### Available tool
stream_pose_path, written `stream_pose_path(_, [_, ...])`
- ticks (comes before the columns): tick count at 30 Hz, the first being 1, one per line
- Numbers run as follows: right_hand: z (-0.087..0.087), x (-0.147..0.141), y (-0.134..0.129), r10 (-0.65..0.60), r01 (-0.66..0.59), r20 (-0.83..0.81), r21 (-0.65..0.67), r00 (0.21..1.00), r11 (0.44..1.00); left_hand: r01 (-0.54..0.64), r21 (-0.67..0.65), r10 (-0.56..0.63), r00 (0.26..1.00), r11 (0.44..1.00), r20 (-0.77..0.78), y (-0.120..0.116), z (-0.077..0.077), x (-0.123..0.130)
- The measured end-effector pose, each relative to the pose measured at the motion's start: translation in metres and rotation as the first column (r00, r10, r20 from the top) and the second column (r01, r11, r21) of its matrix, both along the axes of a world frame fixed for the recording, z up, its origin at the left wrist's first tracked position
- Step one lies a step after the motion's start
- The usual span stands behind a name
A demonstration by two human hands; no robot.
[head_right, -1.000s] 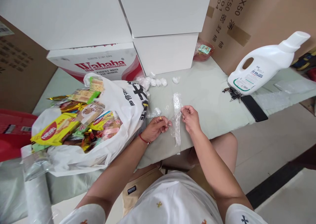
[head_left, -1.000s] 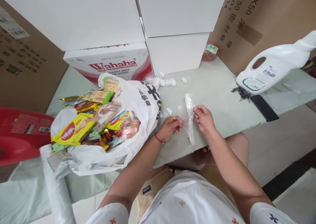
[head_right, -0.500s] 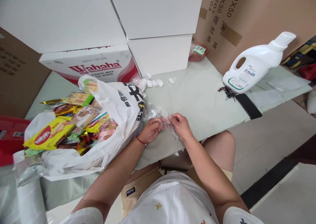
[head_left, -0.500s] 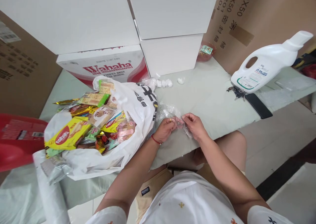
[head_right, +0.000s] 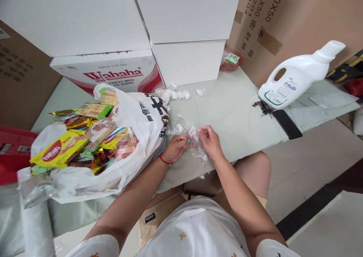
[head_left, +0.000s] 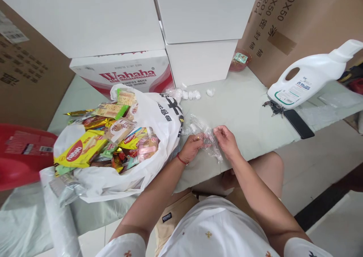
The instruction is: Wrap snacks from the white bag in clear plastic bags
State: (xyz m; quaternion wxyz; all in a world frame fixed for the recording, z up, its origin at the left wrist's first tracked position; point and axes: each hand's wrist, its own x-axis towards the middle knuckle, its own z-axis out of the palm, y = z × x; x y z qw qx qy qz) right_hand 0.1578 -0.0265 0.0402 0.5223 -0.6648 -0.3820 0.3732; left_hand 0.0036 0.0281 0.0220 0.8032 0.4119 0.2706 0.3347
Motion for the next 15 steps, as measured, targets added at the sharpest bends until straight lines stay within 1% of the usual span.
stream_pose_path(2, [0.002,-0.004,0.004,0.029,-0.03,0.04,0.03,0.999,0.999,0.006,0.025,-0.006,1.0,1.0,-0.015,-0.001,-0.001,0.0])
stream_pose_path(4, [0.002,-0.006,0.007,0.007,-0.009,0.073,0.037,0.997,0.999,0.016,0.009,-0.016,1.0,1.0,-0.009,0.0,0.0,-0.001])
stream_pose_path(6, [0.002,-0.007,0.009,-0.039,0.036,0.076,0.042,0.996,0.998,0.025,-0.058,-0.024,1.0,0.998,0.013,0.001,0.003,-0.002])
stream_pose_path(7, [0.001,-0.008,0.009,-0.052,0.049,0.075,0.047,0.996,0.998,0.01,-0.102,-0.008,1.0,0.995,0.017,0.001,0.004,-0.001])
stream_pose_path(9, [0.0,-0.01,0.009,-0.055,0.05,0.098,0.058,0.994,0.997,-0.066,-0.172,0.063,0.998,0.983,-0.02,0.001,0.007,0.001])
stream_pose_path(11, [-0.002,-0.013,0.007,-0.048,0.036,0.165,0.074,0.985,0.997,-0.164,-0.184,0.147,0.984,0.969,-0.104,-0.001,0.007,0.007])
stream_pose_path(13, [-0.004,-0.016,0.006,-0.044,0.023,0.238,0.093,0.97,0.995,-0.259,-0.134,0.231,0.954,0.957,-0.194,-0.004,0.005,0.014])
stream_pose_path(15, [-0.005,-0.017,0.005,-0.054,0.023,0.286,0.108,0.957,0.994,-0.354,-0.051,0.328,0.905,0.934,-0.273,-0.006,0.001,0.021])
